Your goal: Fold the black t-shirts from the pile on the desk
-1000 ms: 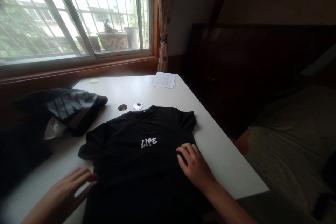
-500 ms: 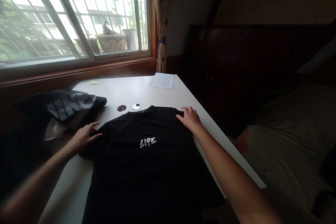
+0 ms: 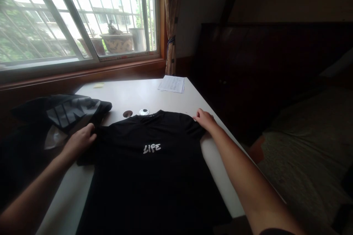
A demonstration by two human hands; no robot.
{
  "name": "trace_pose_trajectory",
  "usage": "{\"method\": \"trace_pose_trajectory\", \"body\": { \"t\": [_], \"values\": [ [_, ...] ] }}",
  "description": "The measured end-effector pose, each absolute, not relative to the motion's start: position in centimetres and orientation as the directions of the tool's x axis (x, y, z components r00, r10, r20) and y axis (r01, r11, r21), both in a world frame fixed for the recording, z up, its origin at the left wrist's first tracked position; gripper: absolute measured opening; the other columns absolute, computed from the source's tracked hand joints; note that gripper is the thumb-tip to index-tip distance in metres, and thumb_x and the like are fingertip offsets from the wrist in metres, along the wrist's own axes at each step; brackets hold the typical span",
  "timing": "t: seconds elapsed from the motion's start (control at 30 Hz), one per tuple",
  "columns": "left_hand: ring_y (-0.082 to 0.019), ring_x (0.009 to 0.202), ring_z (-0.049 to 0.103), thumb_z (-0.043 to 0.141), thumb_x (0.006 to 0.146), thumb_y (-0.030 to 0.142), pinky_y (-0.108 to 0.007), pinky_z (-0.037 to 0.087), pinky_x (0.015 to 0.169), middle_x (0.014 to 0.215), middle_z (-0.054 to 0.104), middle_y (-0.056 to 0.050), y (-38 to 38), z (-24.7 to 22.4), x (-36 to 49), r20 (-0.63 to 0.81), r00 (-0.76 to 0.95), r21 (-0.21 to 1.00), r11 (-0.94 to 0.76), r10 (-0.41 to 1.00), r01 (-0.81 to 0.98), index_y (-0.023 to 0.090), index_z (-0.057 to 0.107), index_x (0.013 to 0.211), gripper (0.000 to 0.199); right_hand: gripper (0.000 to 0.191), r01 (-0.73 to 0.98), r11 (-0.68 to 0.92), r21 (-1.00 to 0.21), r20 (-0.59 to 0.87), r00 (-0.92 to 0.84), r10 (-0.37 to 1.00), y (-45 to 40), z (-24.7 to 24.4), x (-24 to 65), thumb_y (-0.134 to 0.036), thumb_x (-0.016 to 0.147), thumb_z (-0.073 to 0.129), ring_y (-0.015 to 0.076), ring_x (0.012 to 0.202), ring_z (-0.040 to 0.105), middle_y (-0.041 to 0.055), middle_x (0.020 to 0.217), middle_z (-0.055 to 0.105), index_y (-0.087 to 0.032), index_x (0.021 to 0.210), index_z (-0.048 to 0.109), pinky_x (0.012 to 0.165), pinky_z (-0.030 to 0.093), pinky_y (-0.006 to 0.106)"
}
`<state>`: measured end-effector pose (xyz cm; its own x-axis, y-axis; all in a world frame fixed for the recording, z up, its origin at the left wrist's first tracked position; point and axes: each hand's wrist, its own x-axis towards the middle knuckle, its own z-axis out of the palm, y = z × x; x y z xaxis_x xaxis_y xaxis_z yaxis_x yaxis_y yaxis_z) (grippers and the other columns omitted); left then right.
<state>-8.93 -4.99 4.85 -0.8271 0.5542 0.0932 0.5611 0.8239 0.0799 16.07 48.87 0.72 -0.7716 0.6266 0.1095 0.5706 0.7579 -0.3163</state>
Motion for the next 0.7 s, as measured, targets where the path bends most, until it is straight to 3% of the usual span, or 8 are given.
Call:
{"method": "trace_pose_trajectory", "body": {
  "t": [0.1, 0.2, 0.33, 0.4, 0.5, 0.7],
  "values": [
    [-0.031, 0.104, 0.064, 0.040, 0.097, 0.030, -0.035, 0.048, 0.077, 0.112, 0.069, -0.014, -4.5, 5.2, -9.2, 0.107, -0.827, -0.090, 0.833, 0.553, 0.545, 0.016, 0.054, 0.117, 0.028, 0.025, 0.452, 0.794, -0.406, 0.148, -0.825, 0.545, 49.4, 0.4, 16.3, -0.042, 0.089, 0.062, 0.0197, 0.082, 0.062, 0.0066, 0.096, 0.069, -0.020, 0.101, 0.063, 0.077, 0.046, 0.031],
    [-0.034, 0.107, 0.065, 0.040, 0.097, 0.030, -0.040, 0.051, 0.080, 0.115, 0.069, -0.017, -4.4, 4.9, -9.7, 0.053, -0.830, -0.164, 0.825, 0.555, 0.541, 0.013, 0.048, 0.136, 0.043, 0.039, 0.389, 0.786, -0.481, 0.105, -0.864, 0.492, 48.6, 0.4, 16.2, -0.054, 0.090, 0.059, 0.0207, 0.088, 0.064, 0.0086, 0.105, 0.069, -0.021, 0.107, 0.067, 0.082, 0.048, 0.031],
    [-0.035, 0.112, 0.064, 0.040, 0.097, 0.031, -0.043, 0.052, 0.086, 0.122, 0.069, -0.016, -5.3, 5.0, -10.3, 0.025, -0.811, -0.124, 0.807, 0.584, 0.577, 0.016, 0.046, 0.144, 0.050, 0.046, 0.448, 0.710, -0.544, -0.162, -0.886, 0.435, 47.1, 1.5, 15.9, -0.065, 0.080, 0.066, 0.0224, 0.079, 0.064, 0.0060, 0.089, 0.071, -0.021, 0.091, 0.070, 0.070, 0.046, 0.031],
    [-0.034, 0.115, 0.063, 0.040, 0.098, 0.032, -0.043, 0.052, 0.088, 0.128, 0.067, -0.015, -6.3, 5.5, -10.4, 0.050, -0.815, -0.066, 0.816, 0.577, 0.574, 0.017, 0.048, 0.143, 0.049, 0.044, 0.440, 0.710, -0.549, -0.204, -0.895, 0.397, 47.0, 2.0, 15.9, -0.064, 0.078, 0.068, 0.0215, 0.074, 0.063, 0.0050, 0.082, 0.071, -0.020, 0.081, 0.068, 0.065, 0.044, 0.030],
    [-0.036, 0.112, 0.065, 0.036, 0.100, 0.037, -0.045, 0.053, 0.083, 0.137, 0.062, -0.014, -7.9, 6.2, -10.1, 0.085, -0.853, -0.034, 0.857, 0.515, 0.514, 0.019, 0.047, 0.144, 0.049, 0.043, 0.431, 0.753, -0.497, -0.143, -0.897, 0.418, 47.7, 2.3, 16.4, -0.062, 0.082, 0.063, 0.0199, 0.072, 0.060, 0.0039, 0.079, 0.069, -0.020, 0.077, 0.064, 0.062, 0.041, 0.028],
    [-0.034, 0.100, 0.067, 0.026, 0.103, 0.032, -0.042, 0.052, 0.069, 0.127, 0.063, -0.016, -9.3, 4.9, -8.4, 0.105, -0.845, -0.162, 0.847, 0.525, 0.506, 0.016, 0.047, 0.147, 0.051, 0.032, 0.526, 0.798, -0.295, -0.099, -0.847, 0.522, 48.4, 1.6, 17.1, -0.054, 0.090, 0.059, 0.0180, 0.069, 0.060, 0.0033, 0.079, 0.069, -0.022, 0.087, 0.063, 0.059, 0.035, 0.026]
  ]
}}
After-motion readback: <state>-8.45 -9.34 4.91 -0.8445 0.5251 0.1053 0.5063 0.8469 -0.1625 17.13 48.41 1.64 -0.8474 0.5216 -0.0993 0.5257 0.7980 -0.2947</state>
